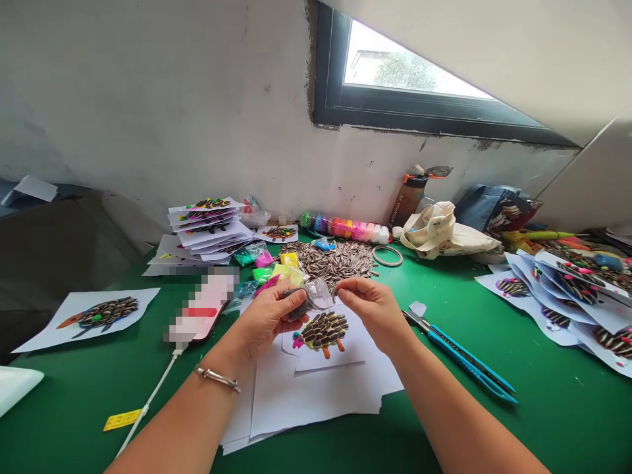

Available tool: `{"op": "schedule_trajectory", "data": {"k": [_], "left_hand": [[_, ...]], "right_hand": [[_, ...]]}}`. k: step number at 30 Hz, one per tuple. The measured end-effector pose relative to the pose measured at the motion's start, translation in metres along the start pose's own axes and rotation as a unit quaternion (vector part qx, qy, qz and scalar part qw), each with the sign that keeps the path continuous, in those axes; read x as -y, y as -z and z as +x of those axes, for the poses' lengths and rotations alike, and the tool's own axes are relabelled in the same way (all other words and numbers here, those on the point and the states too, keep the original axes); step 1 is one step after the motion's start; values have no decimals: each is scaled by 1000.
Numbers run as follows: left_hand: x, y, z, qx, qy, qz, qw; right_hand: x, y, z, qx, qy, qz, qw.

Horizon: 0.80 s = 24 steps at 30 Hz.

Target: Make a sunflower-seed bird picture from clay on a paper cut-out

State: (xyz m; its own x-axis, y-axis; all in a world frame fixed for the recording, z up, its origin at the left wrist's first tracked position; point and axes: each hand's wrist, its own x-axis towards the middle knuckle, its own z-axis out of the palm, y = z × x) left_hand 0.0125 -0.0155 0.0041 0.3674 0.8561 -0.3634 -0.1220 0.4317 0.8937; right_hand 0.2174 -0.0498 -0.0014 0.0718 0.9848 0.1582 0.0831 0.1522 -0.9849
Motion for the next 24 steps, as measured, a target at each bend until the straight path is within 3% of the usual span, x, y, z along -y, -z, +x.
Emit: {"op": "schedule_trajectory", "data": {"k": [17,24], "left_hand": [[1,-6,-3,17,16,-23,999],[3,-5,-2,25,14,-31,999]], "right_hand": [[5,-2,0,34,-91,57,994],[8,-1,-1,75,-98,96,988]]}}
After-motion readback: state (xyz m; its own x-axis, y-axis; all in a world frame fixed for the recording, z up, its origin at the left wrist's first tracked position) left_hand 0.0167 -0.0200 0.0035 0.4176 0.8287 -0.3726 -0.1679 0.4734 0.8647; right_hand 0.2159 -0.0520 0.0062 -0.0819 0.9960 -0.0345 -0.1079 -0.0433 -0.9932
